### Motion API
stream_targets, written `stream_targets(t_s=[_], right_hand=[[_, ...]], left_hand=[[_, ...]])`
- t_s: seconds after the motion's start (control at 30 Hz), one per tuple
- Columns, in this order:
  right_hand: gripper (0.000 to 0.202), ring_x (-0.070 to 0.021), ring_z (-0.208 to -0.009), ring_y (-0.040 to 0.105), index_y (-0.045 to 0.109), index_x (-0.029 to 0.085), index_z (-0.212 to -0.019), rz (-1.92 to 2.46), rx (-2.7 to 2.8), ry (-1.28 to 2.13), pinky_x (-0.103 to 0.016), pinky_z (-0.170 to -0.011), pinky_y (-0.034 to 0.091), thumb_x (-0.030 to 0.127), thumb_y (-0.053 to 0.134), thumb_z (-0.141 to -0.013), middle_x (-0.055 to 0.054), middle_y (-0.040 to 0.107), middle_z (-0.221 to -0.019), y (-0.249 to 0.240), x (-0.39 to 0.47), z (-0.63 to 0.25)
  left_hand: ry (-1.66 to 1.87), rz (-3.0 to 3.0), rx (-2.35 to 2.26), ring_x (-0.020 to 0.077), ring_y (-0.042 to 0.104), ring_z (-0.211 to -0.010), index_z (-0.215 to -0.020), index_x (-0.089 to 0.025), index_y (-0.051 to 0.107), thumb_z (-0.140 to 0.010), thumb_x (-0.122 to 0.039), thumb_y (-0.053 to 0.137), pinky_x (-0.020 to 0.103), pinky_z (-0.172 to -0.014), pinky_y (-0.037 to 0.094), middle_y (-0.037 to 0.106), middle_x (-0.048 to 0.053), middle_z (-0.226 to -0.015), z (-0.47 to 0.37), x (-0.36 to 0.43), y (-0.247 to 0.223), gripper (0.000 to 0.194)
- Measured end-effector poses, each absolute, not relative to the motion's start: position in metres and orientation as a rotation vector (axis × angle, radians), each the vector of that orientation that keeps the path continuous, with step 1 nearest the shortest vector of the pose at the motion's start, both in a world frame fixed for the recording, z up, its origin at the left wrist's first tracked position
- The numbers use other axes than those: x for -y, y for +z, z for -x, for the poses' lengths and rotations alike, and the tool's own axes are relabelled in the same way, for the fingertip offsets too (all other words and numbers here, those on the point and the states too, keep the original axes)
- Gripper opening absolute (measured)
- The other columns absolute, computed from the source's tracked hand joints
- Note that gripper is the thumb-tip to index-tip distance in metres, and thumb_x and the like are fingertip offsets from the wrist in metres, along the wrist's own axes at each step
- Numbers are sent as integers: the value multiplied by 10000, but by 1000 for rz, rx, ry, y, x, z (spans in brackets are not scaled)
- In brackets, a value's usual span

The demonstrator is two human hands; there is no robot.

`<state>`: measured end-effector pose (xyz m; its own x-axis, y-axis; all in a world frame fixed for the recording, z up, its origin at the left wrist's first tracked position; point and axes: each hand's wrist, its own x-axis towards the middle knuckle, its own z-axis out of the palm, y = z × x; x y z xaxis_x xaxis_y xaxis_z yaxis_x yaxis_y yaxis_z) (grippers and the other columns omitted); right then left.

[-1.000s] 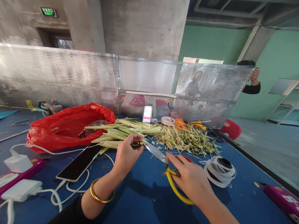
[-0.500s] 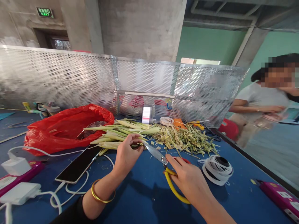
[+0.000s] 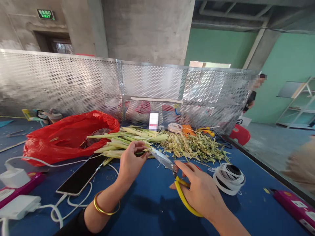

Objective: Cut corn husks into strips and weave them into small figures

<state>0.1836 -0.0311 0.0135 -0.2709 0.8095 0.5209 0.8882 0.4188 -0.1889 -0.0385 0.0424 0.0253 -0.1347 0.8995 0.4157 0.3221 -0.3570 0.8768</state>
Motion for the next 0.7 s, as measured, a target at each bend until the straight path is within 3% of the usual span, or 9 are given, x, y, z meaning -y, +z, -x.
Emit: stream_targets(t_s=[0.1,0.23,0.7], right_hand=[[486,-210,-746,668,543,221,-1262,1474,2155,-243,-263,-528,503,411,610,-820,-94,664,-1006,11,30,-183],[539,-220,-775,670,539,231,-1266,1507,2164,-251,-283,-557,516,431,665,-782,-82,664,-1023,8,27,-183],[469,-211,-723,676,553,215,-1265,1517,2175,-252,-279,-525,490,406,590,-838,-90,676,-991,10,28,-181]], left_hand=[[1497,-1679,-1402,183,668,-750,-795,-201,616,-658,-247,677,270,-697,498,692,14,-766,38,-41,26,157],[1483,-1706,-1376,180,660,-710,-773,-209,631,-670,-252,666,265,-662,489,692,5,-740,37,-39,26,117],[1491,-1737,-1408,204,692,-835,-863,-238,495,-665,-158,654,320,-797,492,729,10,-844,33,-35,27,266]])
